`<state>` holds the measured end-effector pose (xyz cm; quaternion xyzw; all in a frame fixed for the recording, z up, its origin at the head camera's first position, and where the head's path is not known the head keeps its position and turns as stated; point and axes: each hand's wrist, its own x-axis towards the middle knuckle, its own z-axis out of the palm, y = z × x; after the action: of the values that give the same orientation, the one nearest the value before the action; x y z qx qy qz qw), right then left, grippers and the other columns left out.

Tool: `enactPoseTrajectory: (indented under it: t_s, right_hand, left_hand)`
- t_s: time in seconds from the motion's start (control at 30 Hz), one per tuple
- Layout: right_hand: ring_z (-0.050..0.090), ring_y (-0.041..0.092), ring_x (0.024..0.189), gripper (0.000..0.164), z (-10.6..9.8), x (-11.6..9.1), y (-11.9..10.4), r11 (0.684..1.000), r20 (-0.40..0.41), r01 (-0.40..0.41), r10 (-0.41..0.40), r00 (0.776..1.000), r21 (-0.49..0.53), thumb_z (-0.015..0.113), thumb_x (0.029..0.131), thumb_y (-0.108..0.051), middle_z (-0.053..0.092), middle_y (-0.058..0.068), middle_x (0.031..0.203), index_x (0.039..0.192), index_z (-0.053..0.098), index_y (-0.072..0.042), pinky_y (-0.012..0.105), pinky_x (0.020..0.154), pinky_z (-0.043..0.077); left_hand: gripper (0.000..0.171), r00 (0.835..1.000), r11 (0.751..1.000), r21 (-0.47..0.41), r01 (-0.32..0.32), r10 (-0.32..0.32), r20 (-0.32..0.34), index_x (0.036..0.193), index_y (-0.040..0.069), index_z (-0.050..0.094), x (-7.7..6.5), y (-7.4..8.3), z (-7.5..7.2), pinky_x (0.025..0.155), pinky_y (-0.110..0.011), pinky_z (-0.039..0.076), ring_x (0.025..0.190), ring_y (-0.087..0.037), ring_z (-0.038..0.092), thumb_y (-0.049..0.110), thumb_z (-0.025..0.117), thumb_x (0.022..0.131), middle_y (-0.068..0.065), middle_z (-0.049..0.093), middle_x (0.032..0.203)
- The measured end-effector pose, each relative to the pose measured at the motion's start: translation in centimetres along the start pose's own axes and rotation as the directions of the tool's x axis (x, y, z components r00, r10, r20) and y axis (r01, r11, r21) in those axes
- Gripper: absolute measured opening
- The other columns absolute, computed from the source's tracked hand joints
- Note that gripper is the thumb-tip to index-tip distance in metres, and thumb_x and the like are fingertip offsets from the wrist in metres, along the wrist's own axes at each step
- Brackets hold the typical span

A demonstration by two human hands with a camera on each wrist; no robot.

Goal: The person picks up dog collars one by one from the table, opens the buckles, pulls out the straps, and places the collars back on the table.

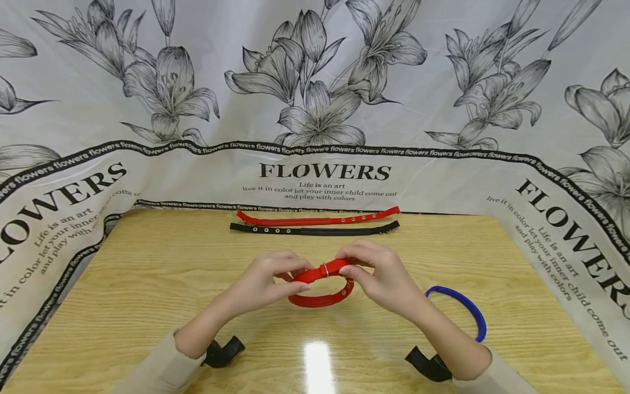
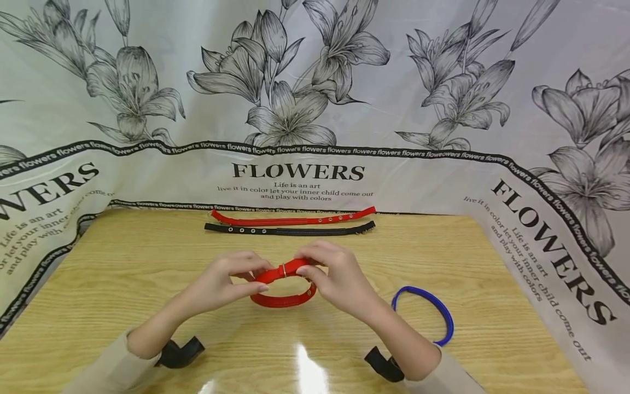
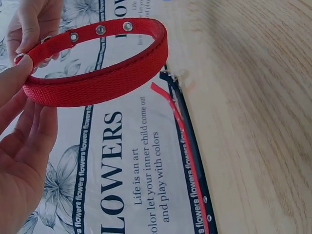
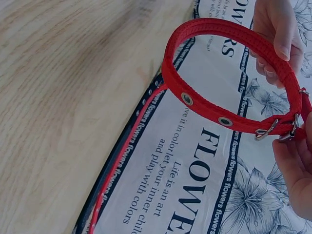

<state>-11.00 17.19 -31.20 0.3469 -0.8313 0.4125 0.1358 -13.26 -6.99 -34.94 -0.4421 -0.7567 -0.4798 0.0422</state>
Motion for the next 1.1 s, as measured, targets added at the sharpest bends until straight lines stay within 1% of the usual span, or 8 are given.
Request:
enactPoseTrajectory:
  t_s: [0.1,0.23,0.47,0.67,0.77,0.87,0.97,1.1]
  right_hand:
    - [0.059,0.010,0.076,0.021,0.0,0.0,-0.2,0.999,-0.010,-0.011,0.011,1.000,0.034,0.069,0.076,0.010,0.064,0.000,0.090,0.090,0.067,-0.004,0.024,0.064,0.055]
    - [0.062,0.011,0.076,0.018,0.1,-0.1,-0.5,0.991,-0.033,-0.068,0.072,0.997,0.114,0.067,0.078,0.011,0.064,0.004,0.093,0.092,0.067,-0.002,0.026,0.068,0.056]
    - [0.064,0.013,0.076,0.013,0.2,0.1,-0.8,0.968,-0.071,-0.132,0.150,0.986,0.213,0.065,0.082,0.007,0.063,0.008,0.094,0.094,0.067,0.001,0.027,0.069,0.056]
    - [0.063,0.015,0.080,0.014,-0.4,0.3,-0.7,0.917,-0.040,-0.201,0.228,0.973,0.344,0.063,0.084,0.006,0.060,0.013,0.093,0.098,0.063,0.007,0.028,0.075,0.055]
    - [0.065,0.020,0.080,0.016,-0.7,0.4,-0.6,0.883,-0.005,-0.264,0.288,0.957,0.387,0.065,0.084,0.002,0.060,0.012,0.093,0.100,0.063,0.007,0.029,0.075,0.055]
    - [0.066,0.022,0.081,0.020,-0.8,0.4,-0.6,0.849,0.016,-0.319,0.344,0.939,0.421,0.067,0.084,-0.002,0.062,0.010,0.094,0.102,0.063,0.006,0.030,0.075,0.055]
    - [0.067,0.022,0.081,0.023,-0.7,0.4,-0.5,0.827,0.019,-0.332,0.363,0.932,0.453,0.069,0.083,-0.003,0.064,0.008,0.095,0.103,0.063,0.006,0.032,0.074,0.056]
    - [0.067,0.021,0.082,0.024,-0.5,0.3,-0.2,0.810,0.024,-0.306,0.340,0.940,0.501,0.068,0.083,-0.001,0.065,0.006,0.096,0.105,0.063,0.008,0.032,0.072,0.056]
  left_hand:
    - [0.021,1.000,1.000,-0.014,-0.010,0.009,-0.011,0.102,0.006,0.068,-0.2,-0.1,0.0,0.064,-0.021,0.054,0.080,-0.008,0.062,0.008,0.072,0.082,-0.001,0.065,0.092]
    - [0.021,0.999,0.999,-0.027,-0.029,0.028,-0.034,0.102,0.004,0.068,-0.2,0.2,-0.1,0.065,-0.022,0.055,0.079,-0.010,0.061,0.006,0.072,0.081,-0.003,0.065,0.092]
    - [0.023,0.997,0.999,-0.042,-0.028,0.026,-0.067,0.103,0.003,0.068,-0.3,0.7,-0.4,0.064,-0.024,0.055,0.078,-0.010,0.062,0.004,0.072,0.080,-0.004,0.066,0.093]
    - [0.022,0.998,0.999,-0.049,-0.005,0.002,-0.064,0.103,0.004,0.068,-0.8,0.5,-0.2,0.067,-0.025,0.055,0.081,-0.011,0.062,0.003,0.071,0.081,-0.002,0.065,0.094]
    - [0.023,0.997,0.997,-0.071,0.022,-0.027,-0.070,0.104,0.003,0.068,-1.0,0.4,0.0,0.066,-0.025,0.055,0.081,-0.010,0.062,0.003,0.071,0.081,-0.002,0.065,0.095]
    - [0.024,0.996,0.997,-0.079,0.027,-0.033,-0.079,0.105,0.003,0.068,-1.0,0.4,0.0,0.065,-0.025,0.055,0.081,-0.010,0.062,0.004,0.071,0.081,-0.002,0.065,0.095]
    - [0.023,0.996,0.997,-0.078,0.003,-0.010,-0.084,0.105,0.003,0.068,-0.9,0.4,0.1,0.066,-0.026,0.055,0.081,-0.011,0.062,0.004,0.070,0.082,-0.002,0.066,0.094]
    - [0.023,0.995,0.997,-0.082,-0.009,0.001,-0.096,0.104,0.002,0.068,-0.8,0.4,0.2,0.067,-0.026,0.055,0.081,-0.011,0.062,0.003,0.071,0.081,-0.003,0.066,0.094]
